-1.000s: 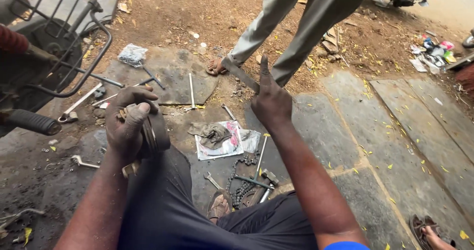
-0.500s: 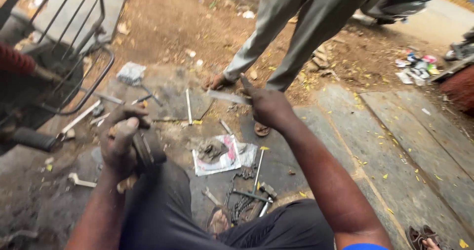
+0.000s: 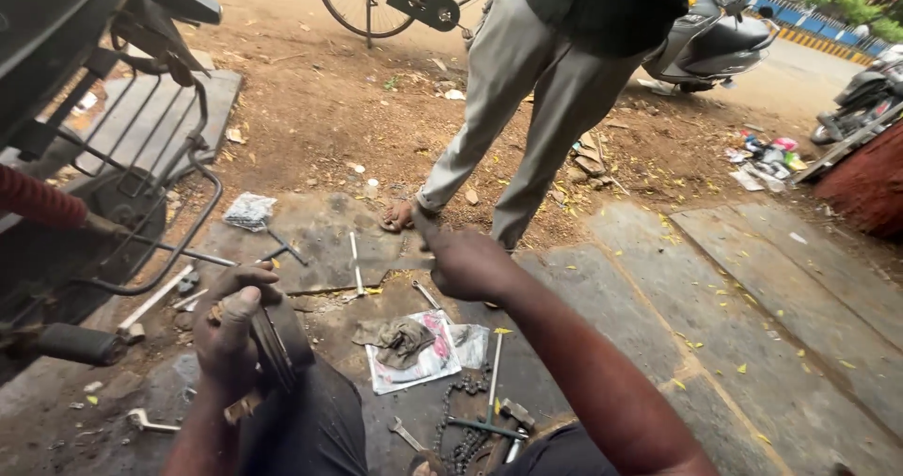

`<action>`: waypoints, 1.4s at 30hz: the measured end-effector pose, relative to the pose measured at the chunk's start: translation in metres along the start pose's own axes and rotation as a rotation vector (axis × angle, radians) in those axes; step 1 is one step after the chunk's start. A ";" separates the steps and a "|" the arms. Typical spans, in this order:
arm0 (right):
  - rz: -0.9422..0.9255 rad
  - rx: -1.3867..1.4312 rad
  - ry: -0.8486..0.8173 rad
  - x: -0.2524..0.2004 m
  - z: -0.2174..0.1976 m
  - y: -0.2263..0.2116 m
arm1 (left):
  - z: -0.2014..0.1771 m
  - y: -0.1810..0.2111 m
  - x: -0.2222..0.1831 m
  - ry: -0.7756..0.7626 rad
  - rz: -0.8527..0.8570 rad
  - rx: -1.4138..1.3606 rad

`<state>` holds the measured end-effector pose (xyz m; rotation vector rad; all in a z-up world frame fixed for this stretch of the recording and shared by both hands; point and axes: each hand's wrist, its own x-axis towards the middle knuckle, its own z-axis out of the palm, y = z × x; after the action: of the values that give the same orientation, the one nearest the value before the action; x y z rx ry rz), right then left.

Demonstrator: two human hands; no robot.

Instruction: Repairing and filing parts of a motorcycle brake assembly.

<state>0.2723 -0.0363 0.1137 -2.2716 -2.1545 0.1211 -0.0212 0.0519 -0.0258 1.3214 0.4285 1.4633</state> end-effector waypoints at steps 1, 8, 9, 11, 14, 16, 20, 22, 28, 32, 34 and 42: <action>0.003 0.017 -0.039 -0.005 0.003 0.001 | -0.001 -0.005 0.000 -0.014 0.012 -0.005; 0.242 0.149 0.225 -0.057 -0.065 0.013 | -0.004 -0.011 0.001 -0.036 -0.066 -0.013; 0.067 0.187 0.585 -0.071 -0.076 0.011 | -0.002 -0.009 0.001 -0.035 -0.029 0.009; -0.131 0.251 0.921 -0.096 -0.086 0.003 | -0.007 -0.018 -0.002 -0.019 -0.007 0.063; -0.054 0.292 0.623 -0.123 -0.084 -0.015 | -0.021 -0.035 0.001 -0.022 -0.020 -0.087; 0.006 0.208 0.086 -0.133 -0.073 -0.027 | -0.013 -0.026 0.004 0.012 -0.001 -0.080; -0.091 0.136 -0.053 -0.126 -0.019 -0.027 | -0.001 0.006 0.002 0.035 0.039 -0.028; 0.073 0.109 -0.212 -0.126 -0.012 -0.042 | 0.004 0.009 0.000 0.035 0.023 -0.042; -0.054 0.248 -0.180 -0.128 0.065 -0.023 | -0.002 0.004 0.000 0.039 0.042 -0.019; -0.096 0.266 -0.142 -0.131 0.077 -0.010 | 0.011 0.001 0.000 0.061 -0.023 -0.071; 0.002 0.258 -0.174 -0.132 0.071 -0.010 | 0.018 0.000 -0.001 0.072 -0.148 -0.052; -0.009 0.283 -0.084 -0.138 0.082 -0.003 | 0.042 0.004 0.004 -0.104 -0.050 0.164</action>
<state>0.2572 -0.1772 0.0387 -2.1313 -2.0309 0.4959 0.0146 0.0377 -0.0071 1.4990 0.5185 1.3347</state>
